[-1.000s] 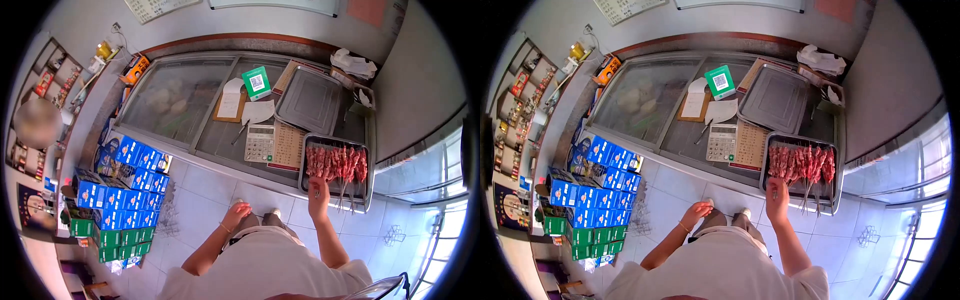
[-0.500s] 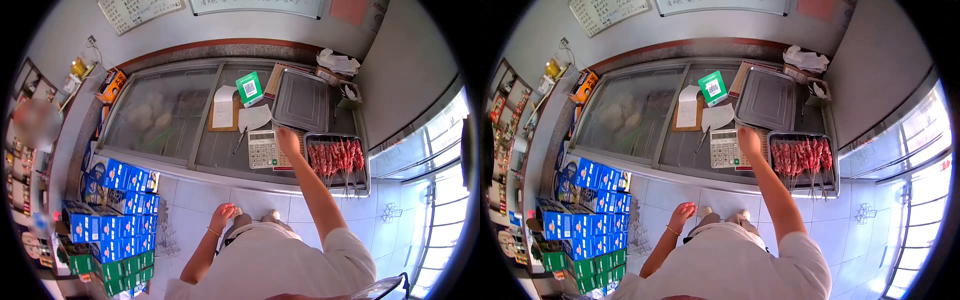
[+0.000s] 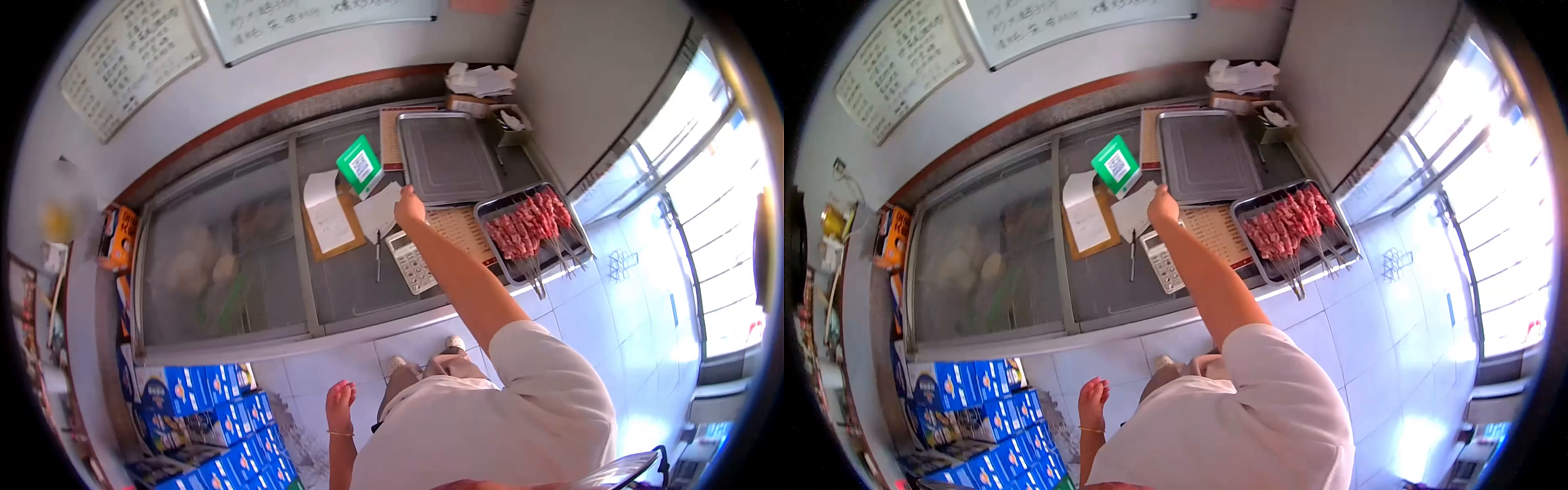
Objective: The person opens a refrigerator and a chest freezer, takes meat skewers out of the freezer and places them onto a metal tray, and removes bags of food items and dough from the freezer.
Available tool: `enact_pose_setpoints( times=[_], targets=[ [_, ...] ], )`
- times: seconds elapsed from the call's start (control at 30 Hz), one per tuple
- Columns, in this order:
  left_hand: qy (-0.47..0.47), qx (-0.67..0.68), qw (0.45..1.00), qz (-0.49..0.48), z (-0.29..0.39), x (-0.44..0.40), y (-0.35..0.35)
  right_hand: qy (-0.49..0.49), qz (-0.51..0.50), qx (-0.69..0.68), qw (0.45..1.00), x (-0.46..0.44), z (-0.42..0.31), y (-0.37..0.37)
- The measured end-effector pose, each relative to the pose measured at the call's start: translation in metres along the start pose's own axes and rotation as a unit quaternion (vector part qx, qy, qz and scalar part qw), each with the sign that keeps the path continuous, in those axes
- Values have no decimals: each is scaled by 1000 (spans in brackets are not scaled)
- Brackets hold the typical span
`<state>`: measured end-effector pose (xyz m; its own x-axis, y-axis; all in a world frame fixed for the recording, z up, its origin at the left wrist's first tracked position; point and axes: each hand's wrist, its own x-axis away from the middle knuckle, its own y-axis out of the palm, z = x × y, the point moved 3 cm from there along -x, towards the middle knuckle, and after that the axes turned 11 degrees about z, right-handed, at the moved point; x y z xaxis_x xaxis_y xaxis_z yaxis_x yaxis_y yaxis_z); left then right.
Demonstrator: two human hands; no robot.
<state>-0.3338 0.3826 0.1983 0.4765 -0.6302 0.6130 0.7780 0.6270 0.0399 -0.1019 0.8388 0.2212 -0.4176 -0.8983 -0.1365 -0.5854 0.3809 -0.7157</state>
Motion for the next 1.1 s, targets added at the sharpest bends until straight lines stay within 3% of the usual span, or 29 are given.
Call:
enact_pose_setpoints(
  times=[0.07, 0.13, 0.3, 0.33, 0.4, 0.47, 0.5, 0.57, 0.6, 0.67, 0.7, 0.73, 0.8, 0.83, 0.9, 0.97, 1.03, 1.1],
  targets=[
    [8, -9, 1000, -17, 11, -7, 1, -62, -10, -19, 998, 0, -5, -11],
    [21, -14, 999, -41, 22, -16, 10, -62, 25, -33, 997, -2, -7, -25],
    [78, -6, 990, -120, 61, -34, 51, -144, 178, -141, 963, -10, -17, -99],
    [136, -33, 979, -145, 73, -39, 62, -144, 186, -140, 962, -9, -18, -119],
    [195, -59, 963, -174, 98, -48, 87, -172, 132, -189, 958, 2, -28, -162],
    [363, -91, 916, -147, 136, -47, 121, -182, 92, -203, 958, 17, -34, -194],
    [364, -92, 914, -153, 155, -42, 140, -216, 0, -205, 955, 31, -41, -207],
    [466, -139, 866, -120, 192, -26, 179, -265, -144, -213, 929, 53, -41, -216],
    [467, -140, 864, -126, 196, -27, 198, -283, -196, -219, 913, 63, -40, -216],
    [251, 5, 912, -324, 191, -30, 238, -280, -245, -254, 893, 80, -39, -223],
    [213, 18, 905, -367, 193, -24, 255, -232, -267, -278, 893, 85, -39, -226],
    [213, 16, 905, -369, 187, -22, 265, -230, -266, -280, 893, 88, -34, -221],
    [85, 66, 940, -325, 169, -28, 286, -117, -165, -406, 891, 87, -19, -213],
    [84, 61, 940, -325, 163, -28, 298, -61, -168, -384, 906, 88, -8, -204],
    [76, 131, 953, -264, 157, -30, 316, -50, -203, -324, 923, 91, 0, -203],
    [86, 107, 961, -238, 151, -30, 334, -44, -240, -260, 934, 80, 7, -205],
    [96, 87, 969, -210, 145, -42, 347, -54, -372, -91, 922, 66, 16, -203],
    [129, 78, 959, -242, 137, -58, 356, -89, -357, -119, 922, 29, 23, -209]
  ],
)
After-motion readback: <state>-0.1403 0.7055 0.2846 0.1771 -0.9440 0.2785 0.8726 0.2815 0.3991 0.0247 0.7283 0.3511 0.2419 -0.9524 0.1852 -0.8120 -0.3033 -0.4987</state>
